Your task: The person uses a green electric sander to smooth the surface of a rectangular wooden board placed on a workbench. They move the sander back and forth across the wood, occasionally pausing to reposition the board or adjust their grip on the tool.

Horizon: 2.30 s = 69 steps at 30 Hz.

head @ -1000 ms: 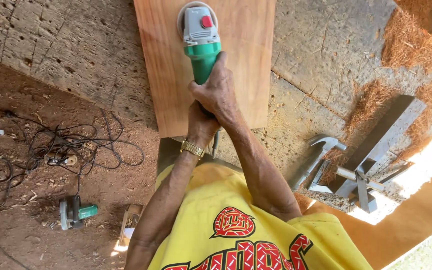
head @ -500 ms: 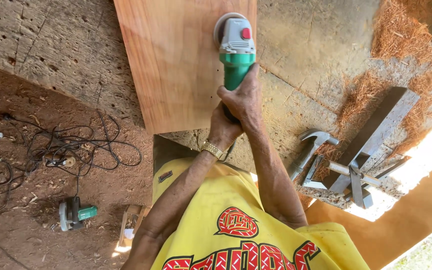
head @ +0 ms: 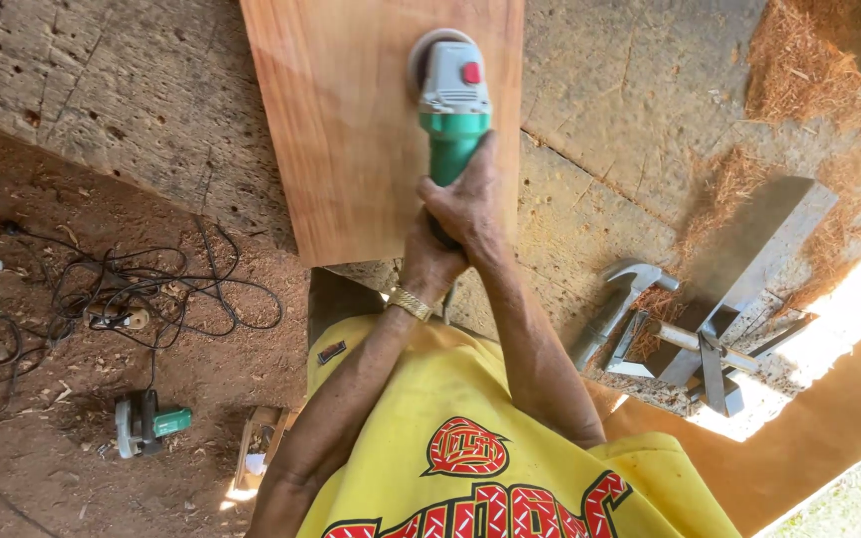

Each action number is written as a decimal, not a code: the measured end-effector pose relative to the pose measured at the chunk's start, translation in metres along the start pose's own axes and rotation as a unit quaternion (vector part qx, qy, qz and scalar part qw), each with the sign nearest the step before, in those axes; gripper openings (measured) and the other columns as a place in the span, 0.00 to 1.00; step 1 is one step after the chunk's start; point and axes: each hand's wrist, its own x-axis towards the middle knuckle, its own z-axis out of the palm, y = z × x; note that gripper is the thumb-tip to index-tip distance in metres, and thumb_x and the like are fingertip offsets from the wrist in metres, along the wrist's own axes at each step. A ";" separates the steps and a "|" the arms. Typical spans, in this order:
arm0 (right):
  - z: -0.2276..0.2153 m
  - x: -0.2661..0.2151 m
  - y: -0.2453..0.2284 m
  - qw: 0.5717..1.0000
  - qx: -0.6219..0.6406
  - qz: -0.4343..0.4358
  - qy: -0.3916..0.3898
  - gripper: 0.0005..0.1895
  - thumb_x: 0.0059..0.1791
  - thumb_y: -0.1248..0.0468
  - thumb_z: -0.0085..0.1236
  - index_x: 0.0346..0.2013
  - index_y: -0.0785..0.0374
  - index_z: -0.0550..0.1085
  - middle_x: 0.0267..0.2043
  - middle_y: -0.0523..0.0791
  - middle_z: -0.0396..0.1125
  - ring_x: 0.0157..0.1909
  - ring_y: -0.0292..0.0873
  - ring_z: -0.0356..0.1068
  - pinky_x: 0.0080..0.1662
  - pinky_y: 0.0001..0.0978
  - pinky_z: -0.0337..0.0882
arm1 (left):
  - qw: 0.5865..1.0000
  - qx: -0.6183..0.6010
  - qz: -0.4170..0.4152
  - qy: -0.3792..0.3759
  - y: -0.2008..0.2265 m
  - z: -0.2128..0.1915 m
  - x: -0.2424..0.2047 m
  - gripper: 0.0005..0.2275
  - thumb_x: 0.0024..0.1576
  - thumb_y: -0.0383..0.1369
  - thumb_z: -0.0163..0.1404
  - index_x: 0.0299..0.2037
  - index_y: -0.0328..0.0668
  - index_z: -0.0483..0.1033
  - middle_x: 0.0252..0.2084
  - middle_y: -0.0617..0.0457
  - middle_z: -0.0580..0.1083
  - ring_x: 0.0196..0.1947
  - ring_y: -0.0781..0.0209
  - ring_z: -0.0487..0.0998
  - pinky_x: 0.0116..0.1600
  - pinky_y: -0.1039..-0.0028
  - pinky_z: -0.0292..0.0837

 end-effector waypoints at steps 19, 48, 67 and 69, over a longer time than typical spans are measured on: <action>0.131 0.061 -0.120 0.980 -0.036 -0.169 -0.104 0.32 0.39 0.67 0.67 0.48 0.72 0.57 0.34 0.61 0.73 0.36 0.57 0.79 0.37 0.43 0.82 | 0.986 0.077 0.009 0.145 0.060 -0.160 0.036 0.28 0.50 0.35 0.62 0.55 0.32 0.60 0.41 0.47 0.77 0.39 0.61 0.80 0.42 0.70 0.82; -0.050 0.028 0.020 0.998 -0.020 -0.016 0.060 0.38 0.37 0.61 0.67 0.54 0.71 0.58 0.40 0.57 0.71 0.39 0.55 0.77 0.41 0.44 0.80 | 0.988 0.145 -0.049 -0.004 0.032 0.039 0.031 0.34 0.42 0.44 0.68 0.54 0.33 0.66 0.42 0.49 0.80 0.42 0.61 0.83 0.47 0.73 0.83; 0.102 0.064 -0.086 0.990 -0.007 -0.108 -0.087 0.35 0.37 0.66 0.66 0.51 0.70 0.57 0.39 0.61 0.71 0.38 0.57 0.78 0.39 0.41 0.85 | 0.986 -0.159 -0.033 0.048 0.019 -0.122 0.053 0.22 0.60 0.27 0.53 0.62 0.32 0.59 0.53 0.46 0.74 0.52 0.60 0.77 0.55 0.69 0.83; 0.114 0.074 -0.114 0.988 -0.009 -0.114 -0.103 0.34 0.38 0.67 0.66 0.51 0.70 0.56 0.38 0.60 0.72 0.37 0.56 0.79 0.38 0.41 0.83 | 0.982 -0.173 -0.047 0.060 0.015 -0.146 0.067 0.21 0.60 0.28 0.52 0.62 0.32 0.60 0.51 0.45 0.75 0.51 0.60 0.78 0.52 0.69 0.84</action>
